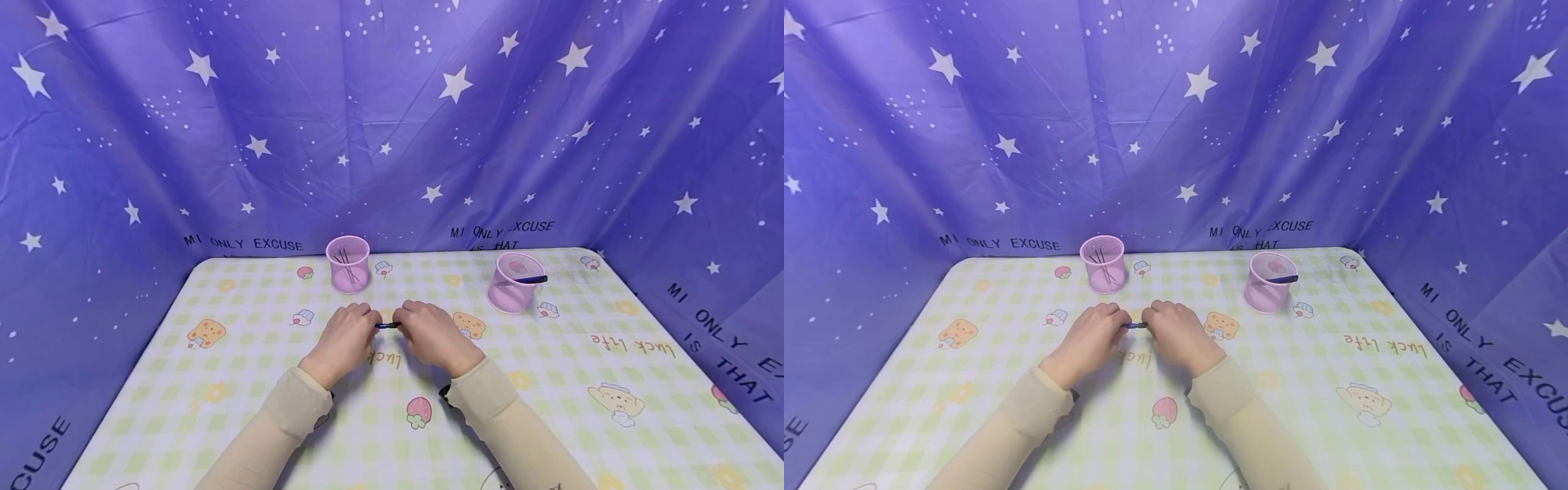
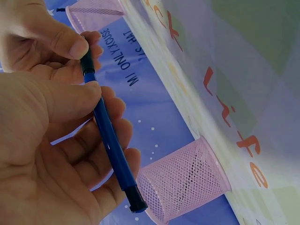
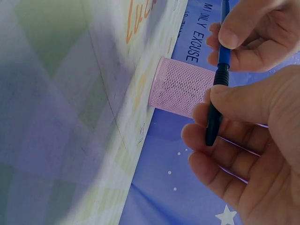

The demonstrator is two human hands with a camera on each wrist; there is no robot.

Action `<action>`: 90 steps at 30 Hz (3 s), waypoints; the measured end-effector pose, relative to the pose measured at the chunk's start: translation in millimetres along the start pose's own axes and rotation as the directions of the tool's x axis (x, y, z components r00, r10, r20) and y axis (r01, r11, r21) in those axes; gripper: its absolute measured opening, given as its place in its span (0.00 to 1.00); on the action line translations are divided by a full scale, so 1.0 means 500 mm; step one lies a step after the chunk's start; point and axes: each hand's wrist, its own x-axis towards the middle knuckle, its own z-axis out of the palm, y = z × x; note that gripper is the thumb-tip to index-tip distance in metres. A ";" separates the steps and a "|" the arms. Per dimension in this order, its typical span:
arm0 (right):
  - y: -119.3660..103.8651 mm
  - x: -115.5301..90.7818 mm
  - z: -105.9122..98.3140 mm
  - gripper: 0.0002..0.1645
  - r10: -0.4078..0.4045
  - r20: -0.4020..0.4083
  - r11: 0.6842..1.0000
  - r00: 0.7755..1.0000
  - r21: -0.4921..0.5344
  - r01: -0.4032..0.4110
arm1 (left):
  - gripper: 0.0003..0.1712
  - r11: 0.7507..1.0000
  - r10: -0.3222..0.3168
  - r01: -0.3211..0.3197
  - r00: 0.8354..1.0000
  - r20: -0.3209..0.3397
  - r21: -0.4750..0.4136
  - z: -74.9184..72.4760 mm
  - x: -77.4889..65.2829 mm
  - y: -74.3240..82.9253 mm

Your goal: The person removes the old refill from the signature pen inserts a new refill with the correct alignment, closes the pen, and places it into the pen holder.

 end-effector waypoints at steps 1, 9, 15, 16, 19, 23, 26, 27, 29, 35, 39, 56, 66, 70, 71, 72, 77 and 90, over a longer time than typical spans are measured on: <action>0.000 0.000 0.000 0.06 0.000 -0.001 1.000 1.000 0.001 0.000 | 0.04 1.000 -0.002 0.002 1.000 0.004 0.001 0.000 0.000 0.000; 0.002 -0.001 0.003 0.07 0.000 -0.001 1.000 1.000 0.000 0.000 | 0.03 1.000 -0.018 0.018 0.999 0.030 0.002 -0.001 0.000 0.001; 0.004 0.000 0.005 0.07 0.003 0.001 1.000 1.000 -0.004 -0.003 | 0.03 1.000 -0.015 0.015 0.999 0.035 0.005 -0.002 0.000 0.001; 0.004 0.000 0.005 0.07 0.004 0.001 1.000 1.000 -0.005 -0.004 | 0.03 1.000 -0.016 0.016 0.999 0.034 0.006 -0.003 0.000 0.000; 0.004 0.000 0.005 0.07 0.008 0.004 1.000 1.000 -0.005 -0.008 | 0.03 1.000 -0.015 0.015 0.999 0.030 0.007 -0.003 -0.001 -0.001; 0.004 -0.001 0.005 0.07 0.012 0.008 1.000 1.000 -0.004 -0.012 | 0.03 1.000 -0.015 0.014 1.000 0.027 0.008 -0.003 -0.001 -0.002; 0.004 -0.002 0.005 0.07 0.007 0.005 1.000 1.000 -0.008 -0.006 | 0.03 1.000 -0.016 0.016 0.999 0.028 0.007 -0.002 -0.002 -0.001; 0.005 -0.002 0.004 0.07 0.003 0.001 1.000 1.000 -0.008 -0.003 | 0.03 1.000 -0.016 0.016 0.999 0.028 0.007 -0.002 -0.002 -0.001; 0.006 -0.002 0.004 0.07 -0.005 -0.006 1.000 1.000 -0.010 0.005 | 0.03 1.000 -0.016 0.016 0.999 0.028 0.008 -0.002 -0.002 -0.001; 0.007 -0.001 0.005 0.07 -0.013 -0.008 1.000 1.000 -0.009 0.013 | 0.04 1.000 -0.016 0.016 0.999 0.031 0.013 -0.004 -0.002 -0.003; 0.007 0.000 0.005 0.07 -0.008 0.003 1.000 1.000 -0.013 0.008 | 0.05 1.000 -0.019 0.019 0.999 0.034 0.012 -0.004 -0.002 -0.004; 0.006 -0.003 0.004 0.07 0.000 0.003 1.000 1.000 -0.020 0.000 | 0.04 1.000 -0.020 0.019 0.999 0.034 0.022 -0.002 -0.003 -0.009; 0.008 -0.004 0.004 0.08 -0.001 -0.004 1.000 1.000 -0.019 0.001 | 0.05 0.999 -0.028 0.027 0.999 0.045 0.026 -0.004 -0.003 -0.011; 0.007 -0.003 0.003 0.08 -0.002 -0.005 1.000 1.000 -0.017 0.002 | 0.05 0.999 -0.030 0.029 0.998 0.048 0.024 -0.005 -0.002 -0.012; 0.007 -0.003 0.003 0.08 -0.001 -0.005 1.000 1.000 -0.016 0.001 | 0.05 0.999 -0.031 0.030 0.998 0.049 0.023 -0.006 -0.002 -0.012; 0.008 -0.003 0.002 0.08 -0.001 -0.004 1.000 1.000 -0.016 0.001 | 0.05 0.999 -0.032 0.031 0.998 0.051 0.021 -0.007 -0.002 -0.012; 0.008 -0.003 0.001 0.08 0.003 0.001 1.000 1.000 -0.017 -0.003 | 0.06 0.999 -0.038 0.036 0.998 0.057 0.026 -0.009 -0.002 -0.014; 0.014 -0.004 -0.001 0.08 0.010 0.002 1.000 1.000 -0.012 -0.010 | 0.05 0.999 -0.036 0.035 0.998 0.060 0.024 -0.018 -0.001 -0.020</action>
